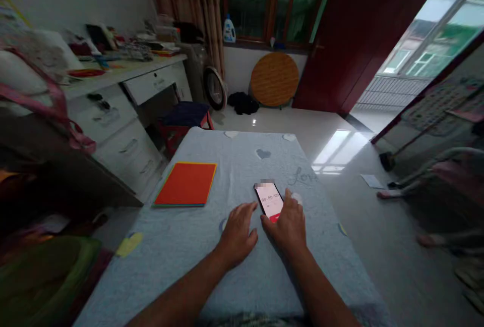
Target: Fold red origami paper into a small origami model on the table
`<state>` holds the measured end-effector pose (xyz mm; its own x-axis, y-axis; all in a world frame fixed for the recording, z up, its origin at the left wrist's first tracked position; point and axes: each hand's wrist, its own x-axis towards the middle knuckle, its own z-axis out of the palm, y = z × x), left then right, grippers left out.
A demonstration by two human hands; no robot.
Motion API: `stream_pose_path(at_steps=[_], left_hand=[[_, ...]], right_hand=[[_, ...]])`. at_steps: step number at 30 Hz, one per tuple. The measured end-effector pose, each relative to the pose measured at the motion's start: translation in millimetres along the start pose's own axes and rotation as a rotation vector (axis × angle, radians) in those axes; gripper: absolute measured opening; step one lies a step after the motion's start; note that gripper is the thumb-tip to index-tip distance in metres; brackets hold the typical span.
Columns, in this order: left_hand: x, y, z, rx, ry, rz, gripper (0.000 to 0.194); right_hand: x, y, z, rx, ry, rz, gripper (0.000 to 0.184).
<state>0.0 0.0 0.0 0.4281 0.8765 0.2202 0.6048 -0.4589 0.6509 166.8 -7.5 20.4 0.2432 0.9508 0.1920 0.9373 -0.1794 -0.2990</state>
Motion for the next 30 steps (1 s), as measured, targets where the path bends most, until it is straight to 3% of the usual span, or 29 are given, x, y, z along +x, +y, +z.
stream_pose_path(at_steps=[8,18,30], left_hand=[[1,-3,-8.2,-0.065,0.009,0.005,0.056],[10,-3,-23.5,-0.248,0.07,-0.126,0.034],[10,-9,-23.7,-0.298,0.086,-0.172,0.029]], right_hand=[[0,-2,0,0.029,0.023,0.002,0.095],[0,-2,-1,0.034,0.061,-0.011,0.096],[-4,0,-11,-0.061,-0.021,0.028,0.099]])
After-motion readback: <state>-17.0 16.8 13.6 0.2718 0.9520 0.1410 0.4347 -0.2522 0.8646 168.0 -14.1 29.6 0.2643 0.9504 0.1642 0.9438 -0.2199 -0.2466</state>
